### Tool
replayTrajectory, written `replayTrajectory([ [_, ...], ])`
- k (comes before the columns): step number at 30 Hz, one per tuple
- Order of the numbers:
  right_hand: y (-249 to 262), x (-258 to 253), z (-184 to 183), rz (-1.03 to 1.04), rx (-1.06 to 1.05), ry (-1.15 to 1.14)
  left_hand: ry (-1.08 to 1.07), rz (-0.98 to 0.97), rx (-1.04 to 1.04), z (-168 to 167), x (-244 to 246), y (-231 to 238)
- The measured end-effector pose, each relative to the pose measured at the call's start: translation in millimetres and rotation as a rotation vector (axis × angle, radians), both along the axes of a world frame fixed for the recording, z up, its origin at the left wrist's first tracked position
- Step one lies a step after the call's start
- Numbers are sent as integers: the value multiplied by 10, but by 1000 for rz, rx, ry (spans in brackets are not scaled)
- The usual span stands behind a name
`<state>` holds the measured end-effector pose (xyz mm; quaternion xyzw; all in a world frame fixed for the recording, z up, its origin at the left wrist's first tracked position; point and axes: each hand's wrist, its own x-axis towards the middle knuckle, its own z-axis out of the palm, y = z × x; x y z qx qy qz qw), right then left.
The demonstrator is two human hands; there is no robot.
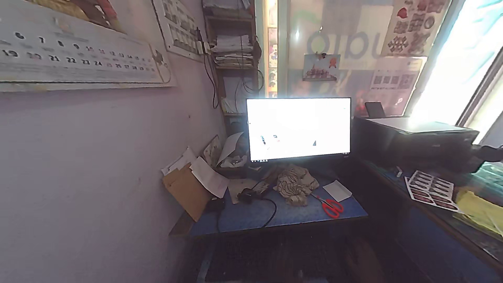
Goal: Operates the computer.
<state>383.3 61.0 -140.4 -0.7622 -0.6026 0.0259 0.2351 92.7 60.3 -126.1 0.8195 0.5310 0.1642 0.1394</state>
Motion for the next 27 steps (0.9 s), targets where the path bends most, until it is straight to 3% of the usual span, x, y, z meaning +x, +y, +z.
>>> replayTrajectory([
  [8, 138, 163, -286, -27, 68, -93, -148, -116, -32, -270, -22, 82],
  [12, 160, 190, -365, 55, 13, -85, -84, -321, 26, -312, -26, 85],
  [19, 238, 267, -549, 147, 153, -132, -52, -352, 35, -297, -38, 83],
  [27, 5, 28, -74, 112, 52, -49, -49, -357, 59, -270, -38, 41],
])
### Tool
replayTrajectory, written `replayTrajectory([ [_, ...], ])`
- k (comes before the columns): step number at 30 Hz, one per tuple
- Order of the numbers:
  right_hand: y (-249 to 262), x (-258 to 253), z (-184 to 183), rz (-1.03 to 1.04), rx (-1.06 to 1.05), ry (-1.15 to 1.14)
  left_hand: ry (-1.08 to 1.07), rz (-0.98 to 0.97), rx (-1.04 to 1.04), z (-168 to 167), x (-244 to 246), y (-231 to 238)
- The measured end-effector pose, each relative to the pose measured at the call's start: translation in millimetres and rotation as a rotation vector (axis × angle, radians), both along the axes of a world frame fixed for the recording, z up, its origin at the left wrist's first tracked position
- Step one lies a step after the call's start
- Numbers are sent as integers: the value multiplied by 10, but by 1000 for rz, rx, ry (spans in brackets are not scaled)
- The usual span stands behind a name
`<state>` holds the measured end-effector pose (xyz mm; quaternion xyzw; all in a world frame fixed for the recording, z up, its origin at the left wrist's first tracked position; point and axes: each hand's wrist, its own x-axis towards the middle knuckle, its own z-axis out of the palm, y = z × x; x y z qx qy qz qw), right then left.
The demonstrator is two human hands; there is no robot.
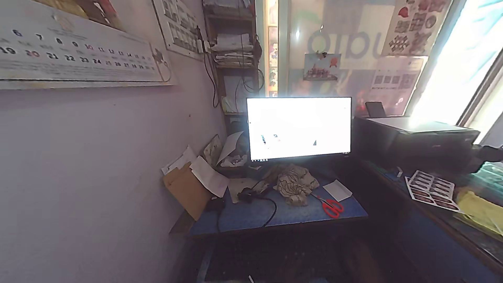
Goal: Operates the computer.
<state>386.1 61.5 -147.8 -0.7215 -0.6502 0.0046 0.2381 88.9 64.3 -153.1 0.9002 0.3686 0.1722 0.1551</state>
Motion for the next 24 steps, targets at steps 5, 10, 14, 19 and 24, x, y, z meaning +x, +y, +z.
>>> replayTrajectory([
  [5, 37, 5, -46, 42, 45, -21, 23, 8, -4, 40, -8, -5],
  [10, 12, -8, -12, 48, 22, -5, -16, 0, 33, -178, -5, 66],
  [14, 12, -17, -2, 55, 36, 10, -7, 0, 38, -181, -2, 65],
  [19, -42, -84, 105, 64, 46, 20, 9, 4, 13, -140, 0, 35],
  [24, -19, -32, 35, 58, 21, 27, 35, 4, -6, -143, 3, 50],
])
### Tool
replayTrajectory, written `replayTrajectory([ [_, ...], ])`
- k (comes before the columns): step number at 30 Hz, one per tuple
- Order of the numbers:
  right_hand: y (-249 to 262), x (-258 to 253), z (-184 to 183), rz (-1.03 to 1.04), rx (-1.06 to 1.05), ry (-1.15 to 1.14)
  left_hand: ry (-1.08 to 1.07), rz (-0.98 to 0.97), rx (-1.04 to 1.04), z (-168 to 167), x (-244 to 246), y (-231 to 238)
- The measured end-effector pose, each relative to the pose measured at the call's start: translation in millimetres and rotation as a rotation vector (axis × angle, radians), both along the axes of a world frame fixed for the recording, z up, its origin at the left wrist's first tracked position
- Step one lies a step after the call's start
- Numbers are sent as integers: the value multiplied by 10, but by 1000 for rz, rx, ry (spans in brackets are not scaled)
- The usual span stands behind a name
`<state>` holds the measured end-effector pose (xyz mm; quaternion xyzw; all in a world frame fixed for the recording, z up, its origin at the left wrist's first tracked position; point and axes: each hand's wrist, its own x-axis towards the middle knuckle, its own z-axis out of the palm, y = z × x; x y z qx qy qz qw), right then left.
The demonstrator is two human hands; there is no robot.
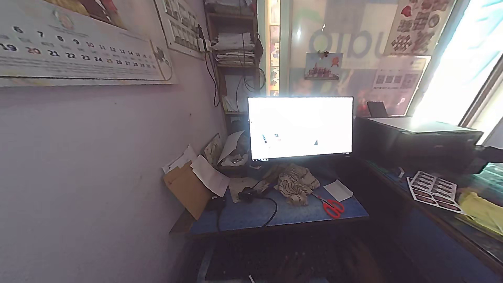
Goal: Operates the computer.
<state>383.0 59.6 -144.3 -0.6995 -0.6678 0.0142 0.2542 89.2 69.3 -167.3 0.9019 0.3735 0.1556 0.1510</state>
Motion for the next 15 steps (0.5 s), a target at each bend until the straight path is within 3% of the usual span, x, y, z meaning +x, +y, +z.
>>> replayTrajectory([
  [15, -17, -42, 65, 5, -7, -12, -48, 5, 43, -32, -5, -18],
])
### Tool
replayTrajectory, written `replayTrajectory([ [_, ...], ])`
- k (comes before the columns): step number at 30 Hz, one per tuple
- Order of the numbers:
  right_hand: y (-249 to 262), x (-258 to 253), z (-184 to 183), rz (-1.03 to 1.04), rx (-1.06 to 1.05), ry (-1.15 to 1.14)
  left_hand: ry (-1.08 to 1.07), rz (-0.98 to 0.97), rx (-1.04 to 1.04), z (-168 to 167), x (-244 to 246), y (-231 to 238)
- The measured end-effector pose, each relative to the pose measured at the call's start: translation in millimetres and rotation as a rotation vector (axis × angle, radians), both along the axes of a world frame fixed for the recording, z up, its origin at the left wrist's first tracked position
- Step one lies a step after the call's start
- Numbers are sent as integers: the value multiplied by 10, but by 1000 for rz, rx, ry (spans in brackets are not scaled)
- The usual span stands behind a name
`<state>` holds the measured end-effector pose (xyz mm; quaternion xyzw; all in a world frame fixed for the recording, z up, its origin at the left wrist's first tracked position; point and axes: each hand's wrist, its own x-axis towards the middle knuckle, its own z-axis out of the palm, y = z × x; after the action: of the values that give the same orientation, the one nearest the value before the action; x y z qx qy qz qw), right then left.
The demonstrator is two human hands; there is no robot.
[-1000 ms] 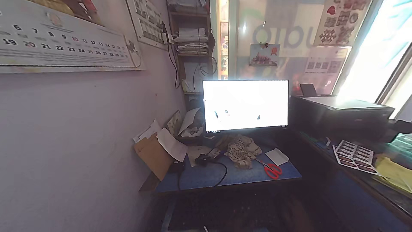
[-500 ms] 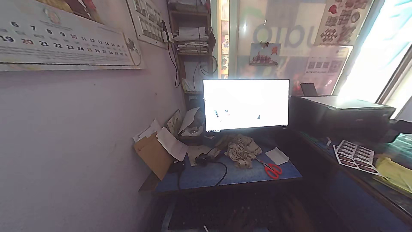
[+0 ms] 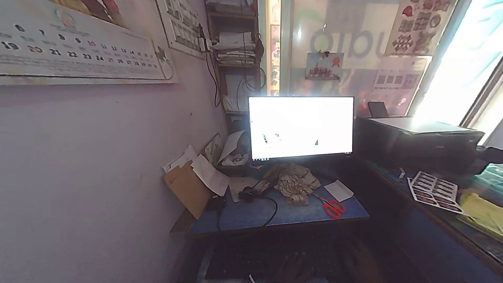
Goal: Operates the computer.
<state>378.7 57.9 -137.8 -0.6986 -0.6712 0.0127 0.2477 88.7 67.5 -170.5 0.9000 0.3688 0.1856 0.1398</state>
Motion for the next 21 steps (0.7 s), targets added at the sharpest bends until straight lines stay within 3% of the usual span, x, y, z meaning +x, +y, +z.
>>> replayTrajectory([
  [5, -31, -85, 164, -66, -112, 45, -20, 2, 32, 20, 2, 0],
  [11, 49, 66, -157, -90, 33, 23, 10, -1, -55, 44, 4, 17],
  [21, 70, 116, -203, -93, 6, 12, 0, 0, -25, 21, 5, 0],
])
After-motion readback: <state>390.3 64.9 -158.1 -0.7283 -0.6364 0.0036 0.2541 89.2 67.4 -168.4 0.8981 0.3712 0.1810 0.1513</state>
